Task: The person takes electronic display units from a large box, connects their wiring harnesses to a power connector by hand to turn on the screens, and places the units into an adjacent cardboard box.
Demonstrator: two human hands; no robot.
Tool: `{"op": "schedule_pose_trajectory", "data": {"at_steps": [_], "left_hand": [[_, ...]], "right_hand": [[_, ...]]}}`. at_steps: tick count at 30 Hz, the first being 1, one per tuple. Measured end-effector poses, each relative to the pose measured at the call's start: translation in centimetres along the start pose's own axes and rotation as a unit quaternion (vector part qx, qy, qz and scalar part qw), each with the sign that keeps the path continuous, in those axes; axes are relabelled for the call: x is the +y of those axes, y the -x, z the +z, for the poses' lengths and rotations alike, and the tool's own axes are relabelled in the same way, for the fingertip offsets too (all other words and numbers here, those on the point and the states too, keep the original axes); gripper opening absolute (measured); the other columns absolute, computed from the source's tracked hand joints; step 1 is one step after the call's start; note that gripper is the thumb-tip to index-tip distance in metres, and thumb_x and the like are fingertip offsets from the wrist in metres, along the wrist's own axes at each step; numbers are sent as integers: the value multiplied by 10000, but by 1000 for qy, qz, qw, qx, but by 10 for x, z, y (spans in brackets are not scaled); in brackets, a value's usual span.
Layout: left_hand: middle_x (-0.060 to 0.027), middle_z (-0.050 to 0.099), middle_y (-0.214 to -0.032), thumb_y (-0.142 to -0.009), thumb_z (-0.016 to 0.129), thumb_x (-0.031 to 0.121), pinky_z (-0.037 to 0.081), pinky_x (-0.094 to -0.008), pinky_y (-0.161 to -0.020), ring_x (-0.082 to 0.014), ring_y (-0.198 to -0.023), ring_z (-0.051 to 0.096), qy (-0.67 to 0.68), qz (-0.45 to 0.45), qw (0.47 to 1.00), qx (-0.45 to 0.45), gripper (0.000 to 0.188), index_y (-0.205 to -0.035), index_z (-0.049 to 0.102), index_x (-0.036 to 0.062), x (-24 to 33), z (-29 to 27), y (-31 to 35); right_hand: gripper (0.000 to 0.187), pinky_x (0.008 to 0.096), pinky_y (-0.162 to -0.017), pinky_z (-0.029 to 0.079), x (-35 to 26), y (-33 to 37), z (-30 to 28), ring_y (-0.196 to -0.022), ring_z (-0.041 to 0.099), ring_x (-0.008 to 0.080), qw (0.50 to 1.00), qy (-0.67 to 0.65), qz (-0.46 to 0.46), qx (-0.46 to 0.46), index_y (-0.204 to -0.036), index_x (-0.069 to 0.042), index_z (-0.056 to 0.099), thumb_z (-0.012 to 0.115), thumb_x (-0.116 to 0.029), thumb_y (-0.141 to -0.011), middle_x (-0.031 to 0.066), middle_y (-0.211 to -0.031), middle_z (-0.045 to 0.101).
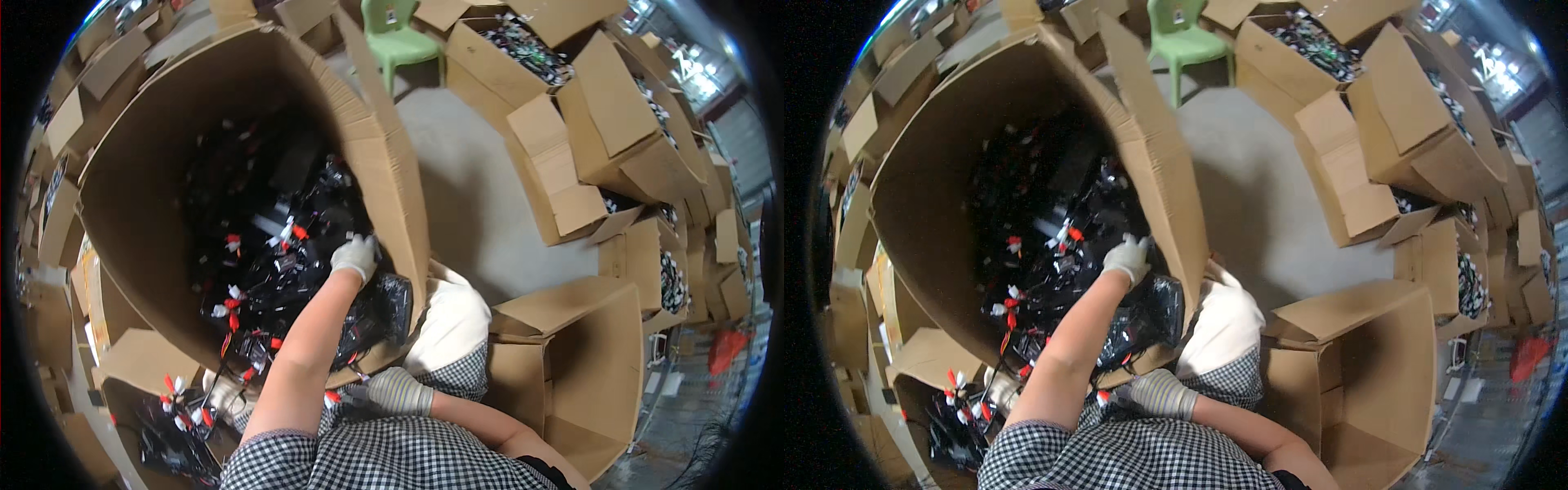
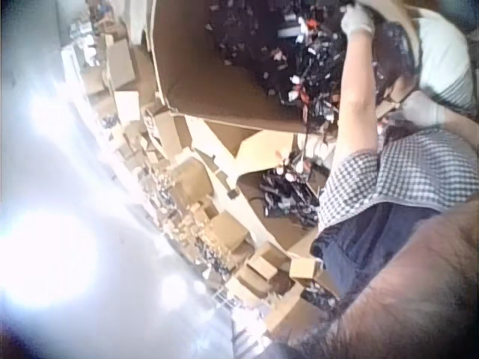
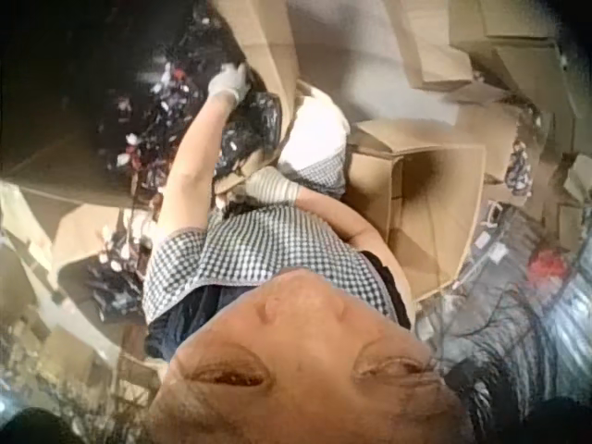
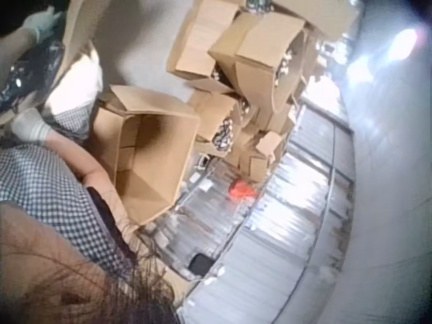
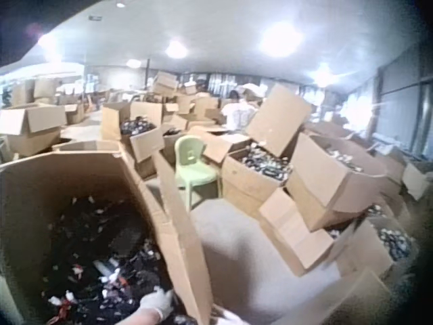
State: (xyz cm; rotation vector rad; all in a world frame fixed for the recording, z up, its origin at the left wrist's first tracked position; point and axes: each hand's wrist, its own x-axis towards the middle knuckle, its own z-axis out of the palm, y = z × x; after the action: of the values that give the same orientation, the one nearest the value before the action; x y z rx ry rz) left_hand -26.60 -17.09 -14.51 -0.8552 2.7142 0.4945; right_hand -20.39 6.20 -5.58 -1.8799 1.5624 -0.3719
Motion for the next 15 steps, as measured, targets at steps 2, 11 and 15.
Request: {"op": "schedule_pose_trajectory", "data": {"at_steps": [2,11,15], "left_hand": [[-129,657,-1047,-848,554,287,503,-439,-830,-324,-959,627,-67,-23,994,-84,280,-1021,675,104,-13,10,4],[-112,639,-759,-798,636,257,492,-419,-667,-318,-732,617,94,65,960,255,169,-848,689,105,-59,-27,164],[-95,622,-733,-780,655,108,474,-350,-640,-262,-673,598,235,46,885,399,97,-861,661,55,-55,-43,245]], "right_hand": [[279,409,-462,463,3,3,5,-565,621,275,1000,5,-3,14,-929,-161,665,461,-351,-920,92,-730,649],[302,380,-530,501,2,22,24,-564,600,255,987,21,-120,108,-1145,-185,612,409,-257,-932,81,-699,611],[312,403,-706,548,3,30,38,-639,632,231,992,20,-98,71,-1162,-205,601,418,-199,-910,56,-746,617]]}}
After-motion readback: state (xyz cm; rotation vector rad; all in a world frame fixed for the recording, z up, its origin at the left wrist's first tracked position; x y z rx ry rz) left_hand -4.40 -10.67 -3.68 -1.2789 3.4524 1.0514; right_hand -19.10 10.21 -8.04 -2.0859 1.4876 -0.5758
